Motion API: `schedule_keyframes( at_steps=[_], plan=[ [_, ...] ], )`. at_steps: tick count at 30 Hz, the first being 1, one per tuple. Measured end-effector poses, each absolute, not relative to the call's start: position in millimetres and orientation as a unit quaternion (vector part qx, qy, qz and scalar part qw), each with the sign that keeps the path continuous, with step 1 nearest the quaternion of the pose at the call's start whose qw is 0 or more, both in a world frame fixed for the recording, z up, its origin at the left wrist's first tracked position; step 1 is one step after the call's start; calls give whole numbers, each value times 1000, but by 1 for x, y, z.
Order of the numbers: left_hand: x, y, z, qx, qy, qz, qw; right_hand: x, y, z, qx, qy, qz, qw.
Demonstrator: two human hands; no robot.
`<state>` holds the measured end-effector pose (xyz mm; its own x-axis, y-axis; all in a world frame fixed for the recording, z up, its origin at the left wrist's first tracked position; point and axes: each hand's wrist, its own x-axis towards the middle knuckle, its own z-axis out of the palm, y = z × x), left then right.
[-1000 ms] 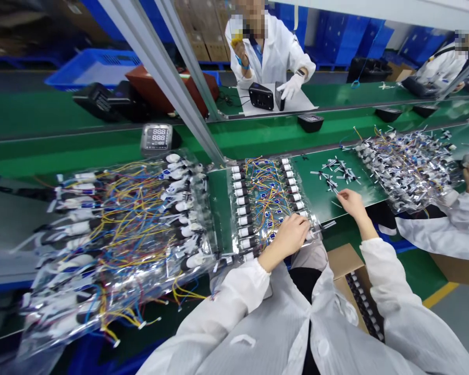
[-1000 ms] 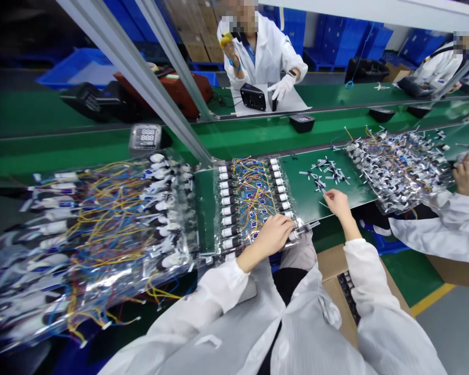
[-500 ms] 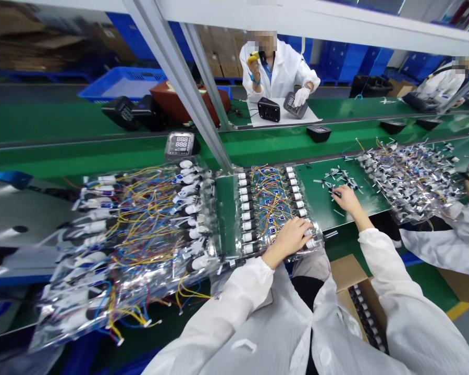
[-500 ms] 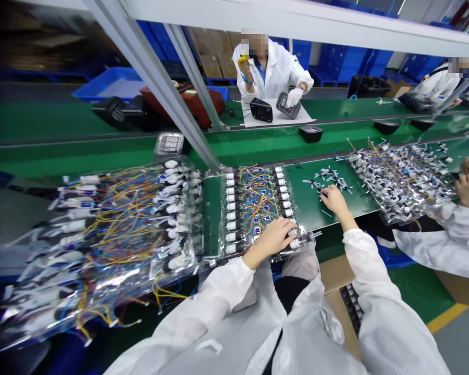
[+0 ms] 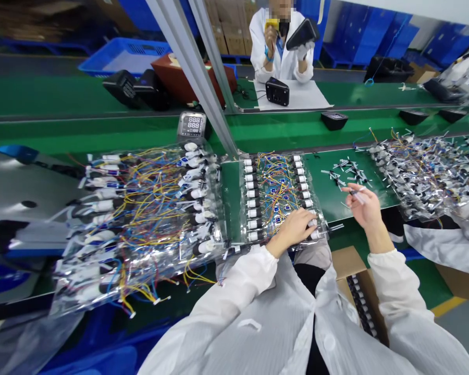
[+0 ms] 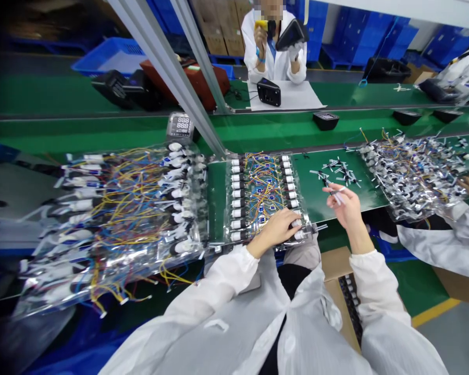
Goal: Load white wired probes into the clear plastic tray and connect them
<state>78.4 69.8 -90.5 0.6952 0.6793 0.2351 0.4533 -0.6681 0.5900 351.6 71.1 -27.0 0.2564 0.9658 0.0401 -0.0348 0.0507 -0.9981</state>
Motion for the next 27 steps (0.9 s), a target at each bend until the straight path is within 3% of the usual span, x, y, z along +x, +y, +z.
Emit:
schedule_keyframes(
  at_steps=[3, 6, 13, 18, 21, 27],
  plan=[
    [78, 69, -88, 885, 316, 225, 255, 318, 45, -32, -512, -350, 527, 581],
    [77, 69, -88, 886, 319, 222, 255, 292, 32, -44, -521, -346, 532, 570],
    [77, 70, -95, 883, 312, 237, 258, 282, 20, -70, -571, -474, 467, 482],
    [78, 71, -101, 871, 316, 255, 276, 281, 13, -81, -608, -578, 296, 458],
    [77, 71, -103, 866, 323, 255, 284, 280, 10, -88, -624, -597, 252, 437],
    [78, 72, -103, 865, 333, 247, 285, 275, 5, -109, -634, -485, 362, 481]
  ],
)
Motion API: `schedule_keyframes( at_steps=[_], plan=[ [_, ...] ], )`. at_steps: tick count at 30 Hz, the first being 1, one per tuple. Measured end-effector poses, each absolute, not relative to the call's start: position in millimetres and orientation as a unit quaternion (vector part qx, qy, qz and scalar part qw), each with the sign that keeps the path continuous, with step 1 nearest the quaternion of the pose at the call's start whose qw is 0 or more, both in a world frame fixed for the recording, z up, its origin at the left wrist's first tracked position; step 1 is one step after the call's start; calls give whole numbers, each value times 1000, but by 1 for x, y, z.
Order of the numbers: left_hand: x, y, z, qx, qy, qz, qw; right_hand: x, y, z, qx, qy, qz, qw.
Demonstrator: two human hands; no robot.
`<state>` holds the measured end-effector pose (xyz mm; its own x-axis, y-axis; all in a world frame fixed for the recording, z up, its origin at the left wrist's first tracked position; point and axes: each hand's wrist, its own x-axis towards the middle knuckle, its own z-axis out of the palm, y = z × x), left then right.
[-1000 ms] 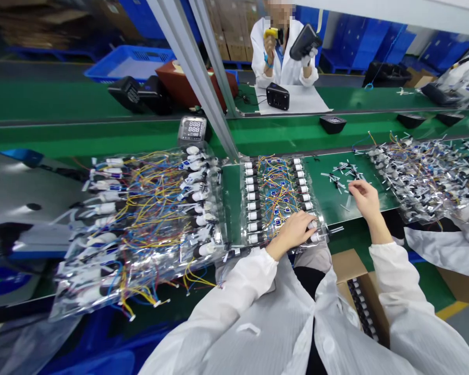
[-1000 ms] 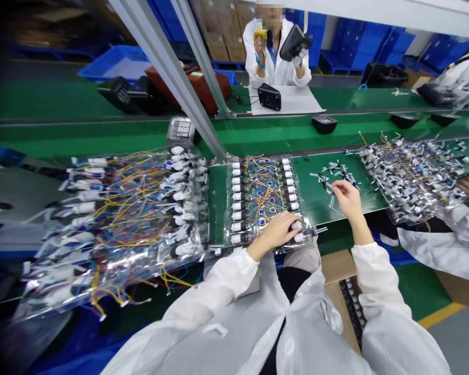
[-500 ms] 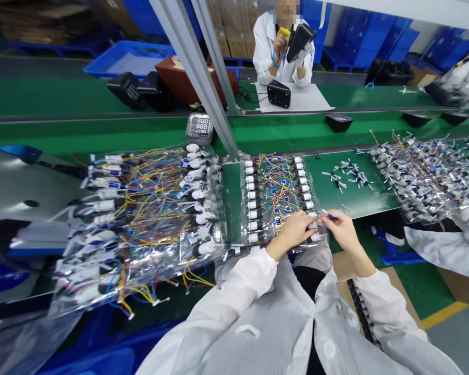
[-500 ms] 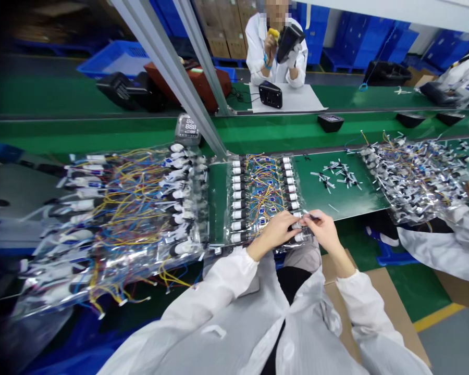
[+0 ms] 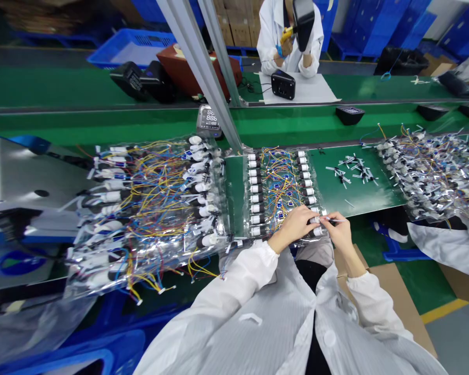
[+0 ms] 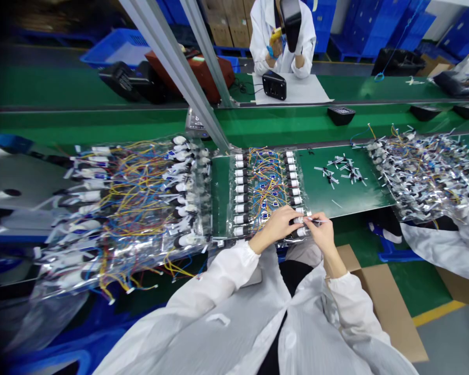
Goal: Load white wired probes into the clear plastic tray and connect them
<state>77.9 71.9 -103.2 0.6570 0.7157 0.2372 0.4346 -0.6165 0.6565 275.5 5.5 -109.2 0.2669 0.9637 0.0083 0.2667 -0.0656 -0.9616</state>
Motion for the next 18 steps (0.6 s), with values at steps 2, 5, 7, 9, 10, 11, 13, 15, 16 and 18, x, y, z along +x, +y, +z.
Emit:
schedule_keyframes(
  at_steps=[2, 5, 7, 9, 10, 11, 13, 15, 16, 18],
  plan=[
    [78, 72, -103, 863, 335, 244, 289, 272, 5, -115, -638, -434, 391, 502],
    [78, 72, -103, 861, 338, 242, 293, 269, 4, -119, -634, -399, 404, 525],
    [78, 72, -103, 861, 339, 241, 293, 267, 5, -119, -632, -396, 404, 530],
    [78, 72, -104, 861, 339, 239, 294, 266, 5, -119, -634, -395, 407, 525],
    [78, 73, -104, 861, 338, 238, 296, 266, 5, -119, -635, -395, 409, 523],
    [78, 73, -104, 862, 336, 237, 297, 265, 5, -118, -634, -394, 412, 522],
    [78, 73, -105, 865, 332, 232, 298, 264, 4, -117, -633, -391, 416, 523],
    [79, 72, -104, 868, 327, 229, 296, 264, 4, -114, -634, -402, 409, 519],
    [80, 72, -104, 869, 325, 228, 296, 264, 4, -113, -636, -417, 397, 513],
    [82, 72, -103, 869, 322, 228, 298, 265, 4, -110, -641, -462, 360, 497]
  ],
)
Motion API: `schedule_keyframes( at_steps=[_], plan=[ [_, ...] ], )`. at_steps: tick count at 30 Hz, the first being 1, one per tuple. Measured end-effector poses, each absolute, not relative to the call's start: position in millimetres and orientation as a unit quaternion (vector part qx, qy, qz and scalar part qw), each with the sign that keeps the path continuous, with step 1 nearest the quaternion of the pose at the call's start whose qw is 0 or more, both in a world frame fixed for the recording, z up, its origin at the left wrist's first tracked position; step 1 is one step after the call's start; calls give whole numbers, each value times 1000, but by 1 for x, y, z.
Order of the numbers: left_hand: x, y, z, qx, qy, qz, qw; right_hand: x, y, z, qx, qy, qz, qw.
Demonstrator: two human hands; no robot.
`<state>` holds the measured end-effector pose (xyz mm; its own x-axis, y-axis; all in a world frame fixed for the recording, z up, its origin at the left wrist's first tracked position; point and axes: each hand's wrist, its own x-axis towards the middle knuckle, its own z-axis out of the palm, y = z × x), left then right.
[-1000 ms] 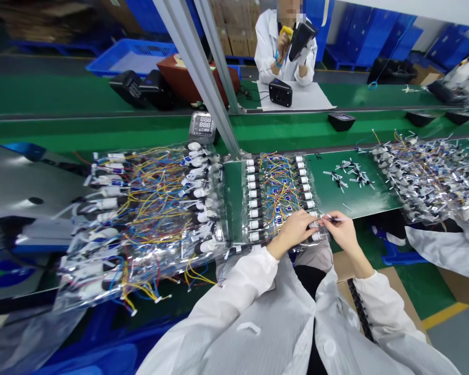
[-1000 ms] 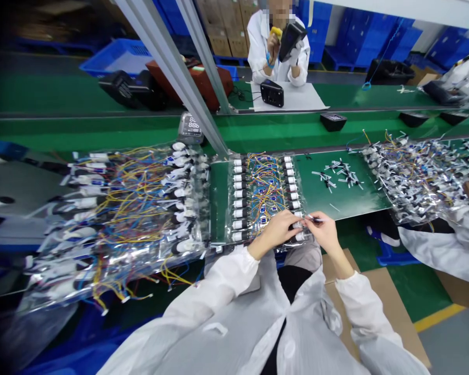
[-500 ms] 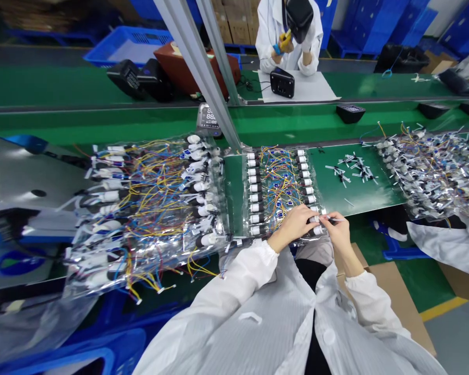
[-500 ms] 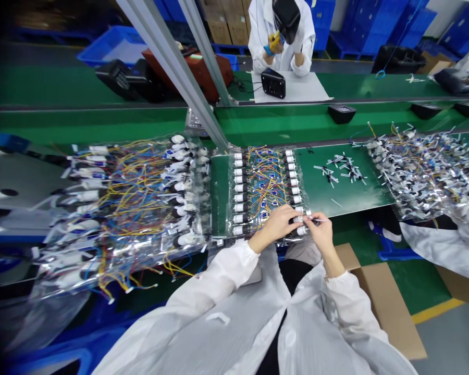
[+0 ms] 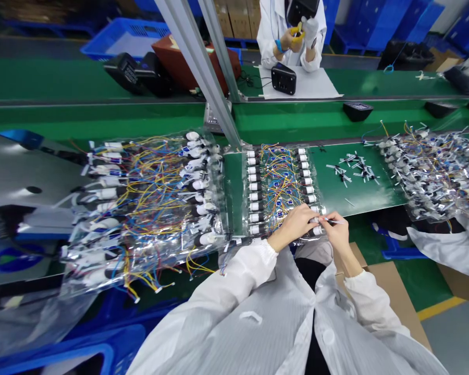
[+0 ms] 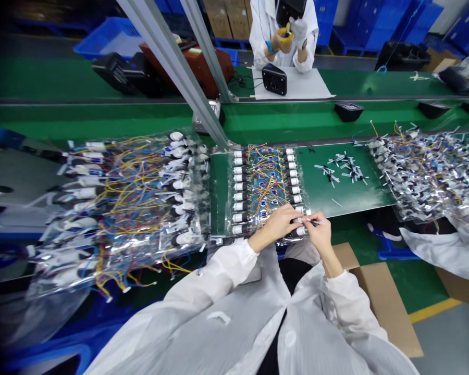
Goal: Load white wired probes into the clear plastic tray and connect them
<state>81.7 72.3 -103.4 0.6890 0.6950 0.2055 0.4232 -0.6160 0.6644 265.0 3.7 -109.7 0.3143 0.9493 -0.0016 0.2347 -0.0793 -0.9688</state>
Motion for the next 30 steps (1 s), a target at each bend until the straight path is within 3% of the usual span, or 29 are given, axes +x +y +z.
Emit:
schedule_keyframes(
  at_steps=[6, 12, 20, 26, 30],
  plan=[
    [83, 74, -101, 868, 313, 230, 308, 273, 8, -103, -637, -557, 288, 448],
    [82, 72, -96, 850, 355, 228, 315, 292, 16, -103, -609, -532, 406, 426],
    [81, 74, -98, 846, 356, 231, 324, 290, 18, -111, -629, -540, 371, 419],
    [81, 77, -104, 845, 347, 239, 330, 287, 20, -110, -624, -536, 394, 409],
    [78, 77, -100, 868, 321, 214, 313, 319, 30, -100, -567, -589, 453, 356]
  ],
)
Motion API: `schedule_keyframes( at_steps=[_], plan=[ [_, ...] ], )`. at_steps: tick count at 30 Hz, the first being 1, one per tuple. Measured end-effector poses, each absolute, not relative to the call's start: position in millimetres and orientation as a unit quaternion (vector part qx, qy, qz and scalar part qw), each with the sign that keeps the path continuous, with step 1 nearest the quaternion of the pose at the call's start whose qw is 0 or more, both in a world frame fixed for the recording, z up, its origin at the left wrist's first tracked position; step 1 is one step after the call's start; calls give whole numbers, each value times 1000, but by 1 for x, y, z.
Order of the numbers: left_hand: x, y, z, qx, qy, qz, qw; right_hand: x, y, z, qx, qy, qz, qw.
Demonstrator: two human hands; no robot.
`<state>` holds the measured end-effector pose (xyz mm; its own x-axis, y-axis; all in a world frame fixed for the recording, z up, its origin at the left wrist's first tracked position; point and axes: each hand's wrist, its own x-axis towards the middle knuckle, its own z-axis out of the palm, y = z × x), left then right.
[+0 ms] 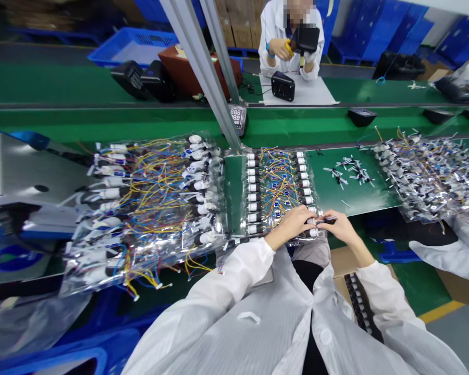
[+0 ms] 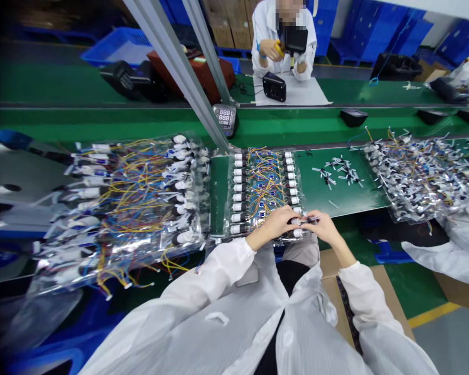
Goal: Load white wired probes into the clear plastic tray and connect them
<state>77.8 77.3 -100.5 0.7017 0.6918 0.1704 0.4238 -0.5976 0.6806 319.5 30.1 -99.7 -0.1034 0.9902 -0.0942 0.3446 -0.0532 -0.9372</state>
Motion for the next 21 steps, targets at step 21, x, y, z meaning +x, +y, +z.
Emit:
schedule_keyframes(
  at_steps=[21],
  plan=[
    [82, 94, -92, 891, 352, 215, 191, 382, 106, -56, -522, -338, 548, 560]
  ],
)
